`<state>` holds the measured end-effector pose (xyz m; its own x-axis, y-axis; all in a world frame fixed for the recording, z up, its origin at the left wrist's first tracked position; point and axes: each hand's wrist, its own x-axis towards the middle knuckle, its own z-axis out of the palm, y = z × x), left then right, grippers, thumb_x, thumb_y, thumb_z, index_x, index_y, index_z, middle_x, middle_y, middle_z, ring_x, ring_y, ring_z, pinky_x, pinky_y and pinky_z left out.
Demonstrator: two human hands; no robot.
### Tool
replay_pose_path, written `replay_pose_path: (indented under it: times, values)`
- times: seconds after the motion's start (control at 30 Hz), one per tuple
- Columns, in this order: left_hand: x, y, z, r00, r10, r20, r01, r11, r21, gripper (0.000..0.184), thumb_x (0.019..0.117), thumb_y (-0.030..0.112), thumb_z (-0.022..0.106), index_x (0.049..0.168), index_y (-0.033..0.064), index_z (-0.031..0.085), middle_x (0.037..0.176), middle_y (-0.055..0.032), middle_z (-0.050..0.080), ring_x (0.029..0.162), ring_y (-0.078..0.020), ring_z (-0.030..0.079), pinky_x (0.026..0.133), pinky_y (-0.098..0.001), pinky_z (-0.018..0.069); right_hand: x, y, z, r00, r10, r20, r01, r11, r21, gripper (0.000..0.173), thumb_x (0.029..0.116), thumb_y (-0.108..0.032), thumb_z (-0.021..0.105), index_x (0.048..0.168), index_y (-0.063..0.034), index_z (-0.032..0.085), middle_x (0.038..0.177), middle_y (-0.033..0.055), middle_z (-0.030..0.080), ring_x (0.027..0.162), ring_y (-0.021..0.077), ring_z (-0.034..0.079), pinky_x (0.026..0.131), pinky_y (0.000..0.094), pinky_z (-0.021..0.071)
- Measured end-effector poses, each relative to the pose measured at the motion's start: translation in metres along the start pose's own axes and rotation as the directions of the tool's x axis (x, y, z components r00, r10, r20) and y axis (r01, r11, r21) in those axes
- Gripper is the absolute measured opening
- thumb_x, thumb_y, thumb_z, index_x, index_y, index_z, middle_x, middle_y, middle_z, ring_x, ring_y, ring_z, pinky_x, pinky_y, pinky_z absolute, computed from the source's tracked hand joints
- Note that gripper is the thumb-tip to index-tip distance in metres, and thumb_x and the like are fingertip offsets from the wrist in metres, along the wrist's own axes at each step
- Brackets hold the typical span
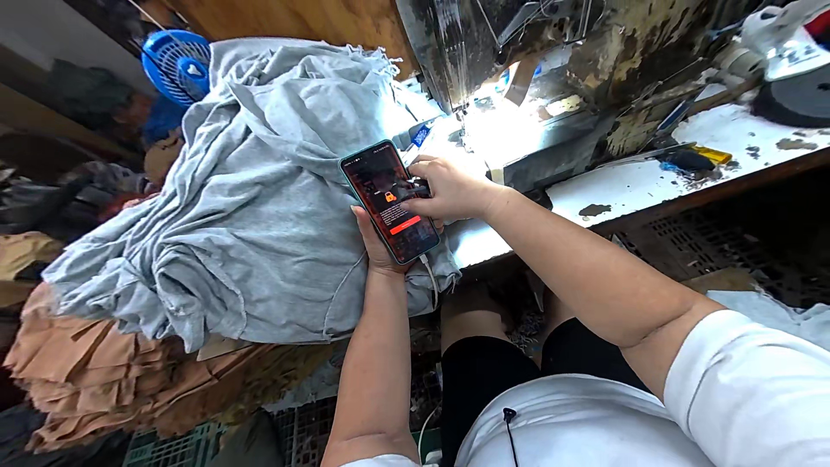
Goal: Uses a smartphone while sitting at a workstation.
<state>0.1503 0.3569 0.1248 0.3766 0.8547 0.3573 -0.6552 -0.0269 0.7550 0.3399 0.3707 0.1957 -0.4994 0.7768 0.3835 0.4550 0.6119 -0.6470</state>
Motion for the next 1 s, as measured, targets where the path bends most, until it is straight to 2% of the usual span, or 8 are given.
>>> replay_pose_path:
  times: [0.17, 0.27, 0.4, 0.5, 0.67, 0.73, 0.8, 1.0]
  values:
    - [0.001, 0.0, 0.001, 0.992, -0.125, 0.032, 0.126, 0.991, -0.043, 0.082, 0.07, 0.083, 0.068, 0.124, 0.0199, 0.069, 0.106, -0.0103, 0.076, 0.095, -0.0266, 0.075, 0.082, -0.048, 0.0628, 0.0, -0.001, 0.004, 0.977, 0.053, -0.207, -0.059, 0.998, -0.023, 0.066, 0.0988, -0.018, 0.06, 0.16, -0.0075, 0.036, 0.15, 0.0206, 0.049, 0.133, 0.0332, 0.052, 0.108, 0.0499, 0.0459]
    - [0.001, -0.001, -0.006, 0.997, -0.071, 0.006, 0.071, 0.997, 0.017, 0.077, 0.0746, 0.084, 0.063, 0.123, 0.0248, 0.069, 0.108, -0.0036, 0.076, 0.098, -0.0197, 0.074, 0.083, -0.0445, 0.0626, 0.001, -0.01, 0.008, 0.978, 0.055, -0.204, -0.092, 0.98, -0.178, 0.067, 0.0992, -0.022, 0.06, 0.162, -0.0182, 0.036, 0.162, 0.0235, 0.033, 0.137, 0.0381, 0.049, 0.107, 0.0514, 0.0461]
    - [0.001, -0.002, -0.004, 0.999, -0.033, 0.0, 0.033, 0.999, 0.012, 0.072, 0.0789, 0.082, 0.061, 0.124, 0.0261, 0.068, 0.111, 0.0001, 0.075, 0.103, -0.0143, 0.072, 0.088, -0.0395, 0.0612, 0.0, -0.014, 0.012, 0.983, 0.022, -0.183, -0.072, 0.961, -0.268, 0.063, 0.1048, -0.037, 0.055, 0.162, -0.0186, 0.037, 0.167, 0.0281, 0.017, 0.138, 0.04, 0.049, 0.107, 0.0478, 0.0476]
    - [0.001, -0.002, -0.004, 1.0, -0.017, -0.012, 0.017, 1.0, 0.024, 0.071, 0.0799, 0.082, 0.059, 0.123, 0.0257, 0.069, 0.108, 0.0003, 0.076, 0.1, -0.0129, 0.073, 0.087, -0.0378, 0.0619, -0.011, -0.014, 0.016, 0.984, -0.073, -0.165, 0.01, 0.934, -0.356, 0.056, 0.1032, -0.045, 0.055, 0.154, -0.021, 0.051, 0.168, 0.0246, 0.019, 0.112, 0.0344, 0.065, 0.086, 0.0456, 0.0567]
    - [-0.002, -0.001, 0.001, 1.0, -0.008, -0.02, 0.009, 1.0, 0.026, 0.065, 0.0857, 0.079, 0.055, 0.121, 0.0255, 0.069, 0.107, 0.0019, 0.076, 0.1, -0.0103, 0.073, 0.088, -0.034, 0.061, -0.032, -0.017, 0.023, 0.942, -0.311, -0.13, 0.244, 0.895, -0.374, 0.034, 0.0994, -0.034, 0.064, 0.119, -0.0099, 0.076, 0.161, 0.02, 0.039, 0.082, 0.0251, 0.07, 0.063, 0.0397, 0.0574]
    - [-0.003, -0.001, 0.004, 0.999, -0.024, -0.044, 0.025, 1.0, 0.011, 0.065, 0.0851, 0.079, 0.056, 0.12, 0.0259, 0.071, 0.106, 0.0012, 0.077, 0.099, -0.0113, 0.073, 0.087, -0.035, 0.0617, -0.028, -0.019, 0.022, 0.946, -0.278, -0.167, 0.203, 0.909, -0.363, 0.034, 0.0912, -0.018, 0.069, 0.123, -0.0086, 0.074, 0.16, 0.0209, 0.039, 0.083, 0.0265, 0.071, 0.064, 0.0411, 0.0586]
    - [-0.001, -0.001, 0.0, 1.0, -0.027, -0.016, 0.027, 1.0, -0.016, 0.067, 0.0818, 0.079, 0.06, 0.121, 0.0257, 0.07, 0.109, 0.0003, 0.076, 0.102, -0.0132, 0.073, 0.089, -0.0381, 0.0613, -0.018, -0.029, 0.014, 0.977, -0.155, -0.147, 0.095, 0.931, -0.352, 0.05, 0.0909, -0.01, 0.067, 0.141, -0.0131, 0.064, 0.166, 0.021, 0.027, 0.084, 0.0263, 0.07, 0.069, 0.0419, 0.0586]
    - [0.003, -0.003, -0.004, 1.0, -0.015, 0.023, 0.017, 0.998, -0.063, 0.07, 0.077, 0.079, 0.064, 0.12, 0.0244, 0.07, 0.111, -0.0014, 0.075, 0.106, -0.0157, 0.071, 0.093, -0.041, 0.0597, 0.015, -0.052, 0.003, 0.998, -0.01, -0.069, -0.021, 0.902, -0.432, 0.065, 0.0955, -0.009, 0.059, 0.156, -0.0276, 0.047, 0.172, 0.0163, 0.008, 0.087, 0.0257, 0.067, 0.071, 0.0419, 0.0558]
